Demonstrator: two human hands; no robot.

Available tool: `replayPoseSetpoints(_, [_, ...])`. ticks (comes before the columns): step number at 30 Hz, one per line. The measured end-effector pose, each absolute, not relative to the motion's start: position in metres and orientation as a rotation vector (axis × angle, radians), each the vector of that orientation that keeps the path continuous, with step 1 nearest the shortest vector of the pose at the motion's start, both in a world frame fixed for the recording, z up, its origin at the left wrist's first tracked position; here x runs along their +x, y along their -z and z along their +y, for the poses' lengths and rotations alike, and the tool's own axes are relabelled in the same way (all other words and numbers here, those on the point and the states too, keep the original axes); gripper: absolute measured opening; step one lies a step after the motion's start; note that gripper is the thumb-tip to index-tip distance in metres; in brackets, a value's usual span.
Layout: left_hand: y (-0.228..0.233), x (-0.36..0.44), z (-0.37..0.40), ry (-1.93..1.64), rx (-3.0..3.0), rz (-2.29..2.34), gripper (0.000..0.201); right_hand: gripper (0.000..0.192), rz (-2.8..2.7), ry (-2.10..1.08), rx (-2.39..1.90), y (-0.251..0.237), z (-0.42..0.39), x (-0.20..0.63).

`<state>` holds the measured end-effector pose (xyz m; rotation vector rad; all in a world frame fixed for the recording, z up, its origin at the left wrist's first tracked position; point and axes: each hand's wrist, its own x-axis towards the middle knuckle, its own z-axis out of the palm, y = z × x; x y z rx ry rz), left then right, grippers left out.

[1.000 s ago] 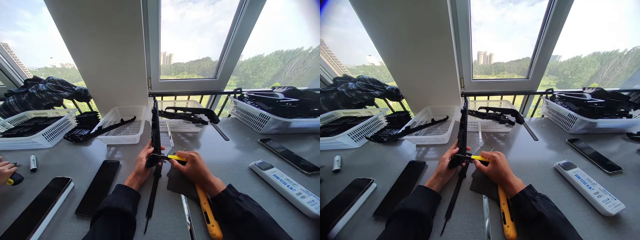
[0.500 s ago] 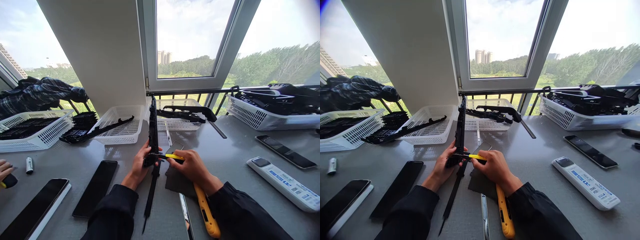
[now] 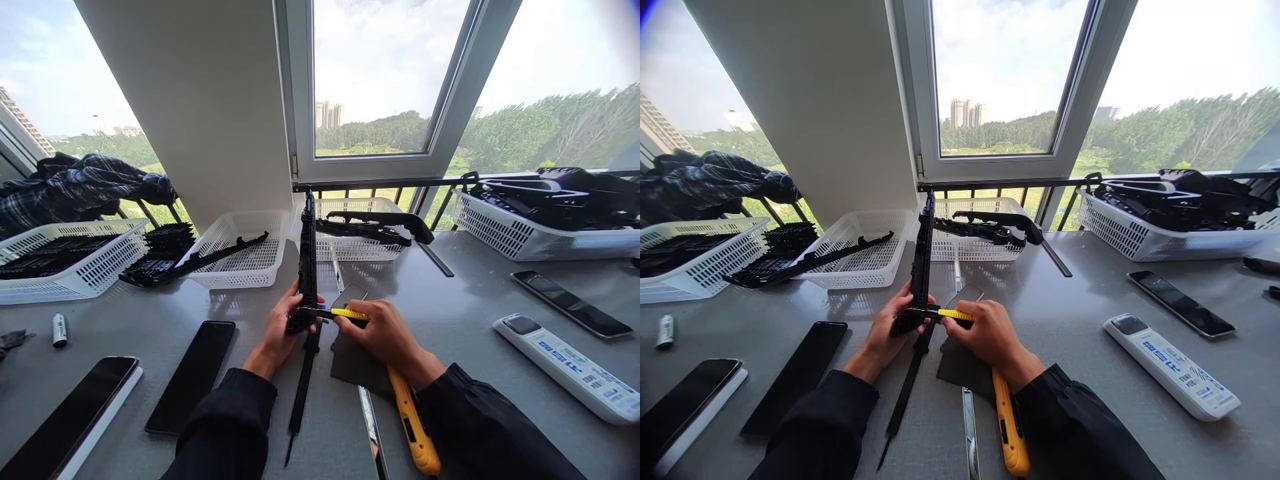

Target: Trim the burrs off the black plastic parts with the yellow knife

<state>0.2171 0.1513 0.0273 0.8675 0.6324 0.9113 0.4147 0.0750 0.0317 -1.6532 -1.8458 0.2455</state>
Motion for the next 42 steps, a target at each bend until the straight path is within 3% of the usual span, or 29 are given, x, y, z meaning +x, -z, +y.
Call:
replayPoseSetpoints(10, [-0.0285, 0.2189, 0.1488, -0.913, 0.873, 0.567, 0.04, 0.046, -1.758, -0.215, -1.663, -0.0296, 0.0758, 0.421])
replayPoseSetpoints(42, [-0.0326, 0.2157, 0.1538, -0.993, 0.764, 0.613, 0.056, 0.048, -1.863, -0.204, -1.605, -0.0316, 0.0735, 0.4209])
